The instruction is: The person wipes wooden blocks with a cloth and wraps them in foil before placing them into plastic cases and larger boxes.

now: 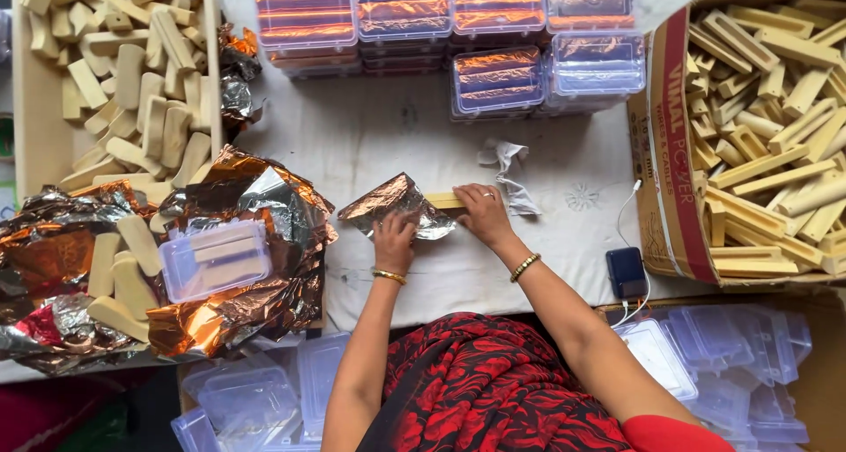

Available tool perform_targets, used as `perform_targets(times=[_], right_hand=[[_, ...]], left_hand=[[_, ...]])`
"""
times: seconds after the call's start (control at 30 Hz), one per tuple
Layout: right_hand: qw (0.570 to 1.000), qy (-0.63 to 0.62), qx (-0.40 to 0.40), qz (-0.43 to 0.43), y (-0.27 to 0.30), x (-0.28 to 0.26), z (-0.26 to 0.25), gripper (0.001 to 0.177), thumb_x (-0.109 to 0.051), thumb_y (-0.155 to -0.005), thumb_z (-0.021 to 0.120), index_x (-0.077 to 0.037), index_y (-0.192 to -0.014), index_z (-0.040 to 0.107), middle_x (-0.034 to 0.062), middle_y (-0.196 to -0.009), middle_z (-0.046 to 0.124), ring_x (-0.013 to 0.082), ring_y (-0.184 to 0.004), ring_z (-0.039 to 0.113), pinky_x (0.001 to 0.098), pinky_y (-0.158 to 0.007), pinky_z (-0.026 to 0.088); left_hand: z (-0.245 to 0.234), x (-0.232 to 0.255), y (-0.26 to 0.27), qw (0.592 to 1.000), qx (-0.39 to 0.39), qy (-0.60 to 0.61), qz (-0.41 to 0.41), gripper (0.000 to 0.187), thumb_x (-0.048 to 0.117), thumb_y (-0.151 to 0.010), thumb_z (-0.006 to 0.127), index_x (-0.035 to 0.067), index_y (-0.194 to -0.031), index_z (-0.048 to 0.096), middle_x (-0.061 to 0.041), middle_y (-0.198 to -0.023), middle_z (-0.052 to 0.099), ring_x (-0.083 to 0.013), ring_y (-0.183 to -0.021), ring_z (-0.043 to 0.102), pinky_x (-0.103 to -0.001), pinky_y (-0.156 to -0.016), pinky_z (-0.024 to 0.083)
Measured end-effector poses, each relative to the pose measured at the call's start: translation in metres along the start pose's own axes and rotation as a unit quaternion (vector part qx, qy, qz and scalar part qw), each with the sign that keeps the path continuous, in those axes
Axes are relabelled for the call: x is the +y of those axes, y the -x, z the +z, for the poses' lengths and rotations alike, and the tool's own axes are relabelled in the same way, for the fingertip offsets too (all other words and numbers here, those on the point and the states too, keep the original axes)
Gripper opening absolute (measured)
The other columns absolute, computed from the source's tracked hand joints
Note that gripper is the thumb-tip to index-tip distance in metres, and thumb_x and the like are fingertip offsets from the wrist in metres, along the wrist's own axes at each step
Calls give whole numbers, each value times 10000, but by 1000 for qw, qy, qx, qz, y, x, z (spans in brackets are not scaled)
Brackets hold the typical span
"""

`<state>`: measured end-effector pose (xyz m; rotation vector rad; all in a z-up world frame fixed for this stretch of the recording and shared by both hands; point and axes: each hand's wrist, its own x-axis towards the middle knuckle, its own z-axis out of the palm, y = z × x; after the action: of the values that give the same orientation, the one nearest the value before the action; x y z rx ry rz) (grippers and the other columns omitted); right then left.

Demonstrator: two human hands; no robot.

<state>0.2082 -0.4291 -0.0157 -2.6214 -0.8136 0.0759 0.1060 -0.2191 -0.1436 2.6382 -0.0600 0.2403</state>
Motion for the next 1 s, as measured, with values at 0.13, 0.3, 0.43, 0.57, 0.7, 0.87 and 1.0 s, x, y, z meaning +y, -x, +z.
perform_targets(times=[0.13, 0.3, 0.43, 0.57, 0.7, 0.87, 1.0], right_hand=[[999, 37, 7, 29, 8, 55, 52, 516, -93, -825, 790, -89, -1322, 651, 65, -1243, 682, 257, -1198, 608, 410, -1053, 479], [963, -75, 182, 186, 4, 63, 5, 478, -118, -811, 848, -13, -1241, 668, 134, -1173, 697, 321, -1072, 645, 442, -930, 530], [945, -233, 175, 146, 4, 53, -14, 461, -57, -817, 815, 0, -1254, 681, 116, -1201, 723, 229, -1071, 701, 365, -944, 587], [784, -573, -47, 235, 14, 48, 16, 556, -140, -792, 844, -22, -1302, 658, 83, -1104, 745, 147, -898, 719, 314, -768, 627], [837, -469, -101, 263, 16, 40, 43, 552, -208, -768, 861, -40, -1257, 669, 73, -1109, 738, 172, -924, 714, 322, -786, 620], [973, -189, -48, 121, 3, 26, 45, 494, -169, -756, 856, -51, -1205, 686, 101, -1121, 693, 287, -1049, 664, 382, -934, 534], [995, -86, -10, 59, -1, 10, 43, 484, -89, -730, 808, -70, -1194, 670, 80, -1135, 661, 292, -1095, 610, 408, -971, 518]], left_hand=[[-32, 14, -28, 996, -68, -9, -59, 260, 27, -742, 771, 205, -927, 725, -20, -1433, 521, -336, -1382, 444, -786, -1084, 266], [-26, 30, -69, 972, -230, 11, -57, 260, 103, -720, 810, 288, -900, 777, 11, -1576, 394, -372, -1454, 304, -812, -1118, 128], [-14, 55, -84, 962, -272, 2, 35, 173, 191, -759, 816, 318, -874, 796, 5, -1563, 396, -354, -1480, 269, -797, -1160, 41], [17, 40, -60, 975, -203, 2, 93, 157, 213, -777, 805, 317, -894, 803, -39, -1513, 439, -333, -1490, 286, -724, -1209, 54], [9, 29, -37, 992, -100, 24, 75, 173, 184, -760, 799, 285, -900, 796, -82, -1416, 542, -316, -1453, 346, -681, -1217, 103], [-17, 33, -12, 997, -13, 49, 58, 183, 120, -732, 764, 223, -882, 743, -74, -1318, 624, -293, -1360, 469, -629, -1193, 202], [-16, 27, 4, 997, 24, 52, 58, 278, 4, -756, 681, 186, -963, 718, -58, -1217, 649, -266, -1260, 565, -569, -1191, 320]])
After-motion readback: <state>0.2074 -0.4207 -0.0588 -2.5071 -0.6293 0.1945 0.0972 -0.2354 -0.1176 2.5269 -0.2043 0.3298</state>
